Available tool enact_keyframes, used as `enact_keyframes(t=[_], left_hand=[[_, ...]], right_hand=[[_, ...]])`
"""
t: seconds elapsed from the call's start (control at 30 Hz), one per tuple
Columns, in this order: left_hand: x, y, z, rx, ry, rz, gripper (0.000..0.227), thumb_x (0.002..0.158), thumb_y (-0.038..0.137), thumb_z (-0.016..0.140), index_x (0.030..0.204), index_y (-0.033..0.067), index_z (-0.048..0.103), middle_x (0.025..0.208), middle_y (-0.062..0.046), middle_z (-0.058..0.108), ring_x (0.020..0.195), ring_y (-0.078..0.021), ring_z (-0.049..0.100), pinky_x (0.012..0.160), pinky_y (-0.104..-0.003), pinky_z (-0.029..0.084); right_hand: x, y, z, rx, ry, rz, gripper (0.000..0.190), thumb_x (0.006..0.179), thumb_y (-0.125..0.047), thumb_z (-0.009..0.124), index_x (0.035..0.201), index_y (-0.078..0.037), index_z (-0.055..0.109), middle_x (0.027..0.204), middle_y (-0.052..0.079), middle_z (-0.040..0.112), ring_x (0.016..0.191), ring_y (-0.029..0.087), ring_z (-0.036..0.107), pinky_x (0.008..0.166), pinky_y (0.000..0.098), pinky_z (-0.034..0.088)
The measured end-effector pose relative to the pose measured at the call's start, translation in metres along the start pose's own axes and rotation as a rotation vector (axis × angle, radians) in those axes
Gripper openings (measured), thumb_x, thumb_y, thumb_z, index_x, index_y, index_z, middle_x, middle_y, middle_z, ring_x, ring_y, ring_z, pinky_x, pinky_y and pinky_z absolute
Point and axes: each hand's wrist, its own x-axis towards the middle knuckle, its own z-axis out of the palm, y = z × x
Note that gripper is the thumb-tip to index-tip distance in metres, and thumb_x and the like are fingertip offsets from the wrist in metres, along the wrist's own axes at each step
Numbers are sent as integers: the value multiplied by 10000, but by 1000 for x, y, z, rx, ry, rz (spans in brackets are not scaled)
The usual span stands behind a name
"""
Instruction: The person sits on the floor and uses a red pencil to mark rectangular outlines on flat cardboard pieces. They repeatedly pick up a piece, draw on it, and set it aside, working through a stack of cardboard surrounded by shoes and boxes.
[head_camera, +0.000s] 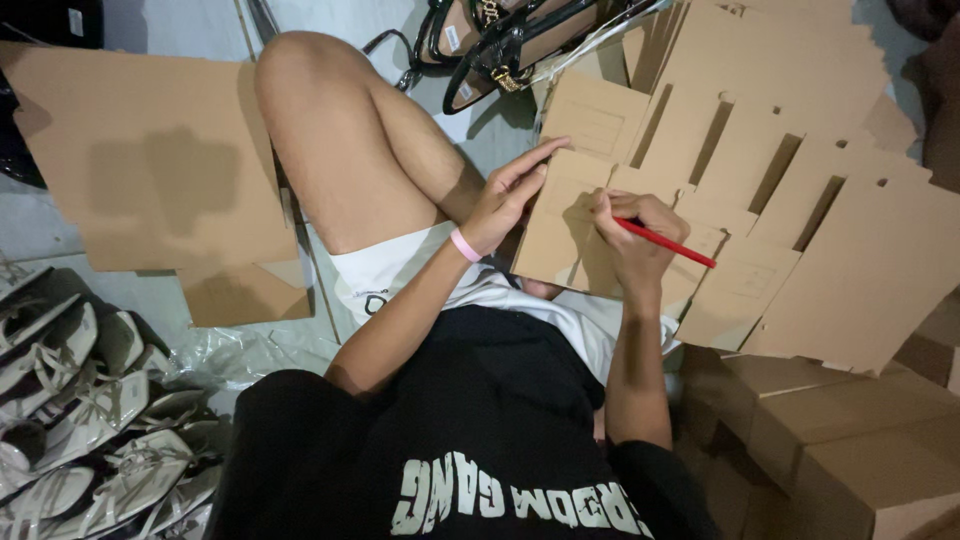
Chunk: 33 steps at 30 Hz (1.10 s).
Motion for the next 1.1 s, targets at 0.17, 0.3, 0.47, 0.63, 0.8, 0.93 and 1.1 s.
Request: enact_keyframes(t=[0.17,0.3,0.47,0.63,0.8,0.93,1.1], left_hand=[[0,-1,-1,-24,1,0,390,1127,112,495,1501,15,545,1518,-57,576,1369,-131,526,1155,-277,422],[1,-3,-2,-4,1,22,384,1127,104,492,1497,11,544,1522,-57,569,1397,-138,512,1185,-282,404],[0,-6,0,-8,9,18,383,1124,99,489,1492,9,545,1512,-58,572,1391,-146,513,1186,-288,399],[-6,2,17,166,102,110,343,1133,98,506,1453,1,580,1470,-87,607,1370,-165,537,1177,-292,416],[-20,24,39,491,140,252,368,1093,148,574,1431,3,574,1482,-138,537,1392,-243,512,1168,-327,414],[-32,36,63,884,247,373,505,995,165,704,1439,8,521,1435,-194,497,1312,-309,511,1129,-362,420],[-45,50,94,881,291,339,537,974,135,677,1460,-5,495,1426,-229,502,1354,-318,492,1184,-383,379]], right_hand=[[2,1,3,-68,-9,-79,206,933,35,814,769,29,687,808,118,739,842,235,776,832,328,623],[3,-3,6,-93,25,-80,237,926,37,817,750,27,657,803,122,739,832,233,779,804,321,618],[1,-3,5,-126,63,-64,250,917,34,822,735,24,650,775,121,725,805,232,774,713,314,583],[-13,30,-17,418,197,246,226,979,-2,758,814,-50,612,886,102,728,758,218,749,665,340,611],[-10,106,-145,497,599,75,304,1178,-352,591,1062,-74,550,884,108,625,700,214,615,632,370,531],[0,189,-287,87,924,320,322,1114,-404,590,1199,-95,550,1099,64,634,891,180,669,787,346,584],[-15,253,-348,-267,1016,573,332,1074,-393,654,1178,-77,639,1140,26,689,962,114,678,831,280,589]])
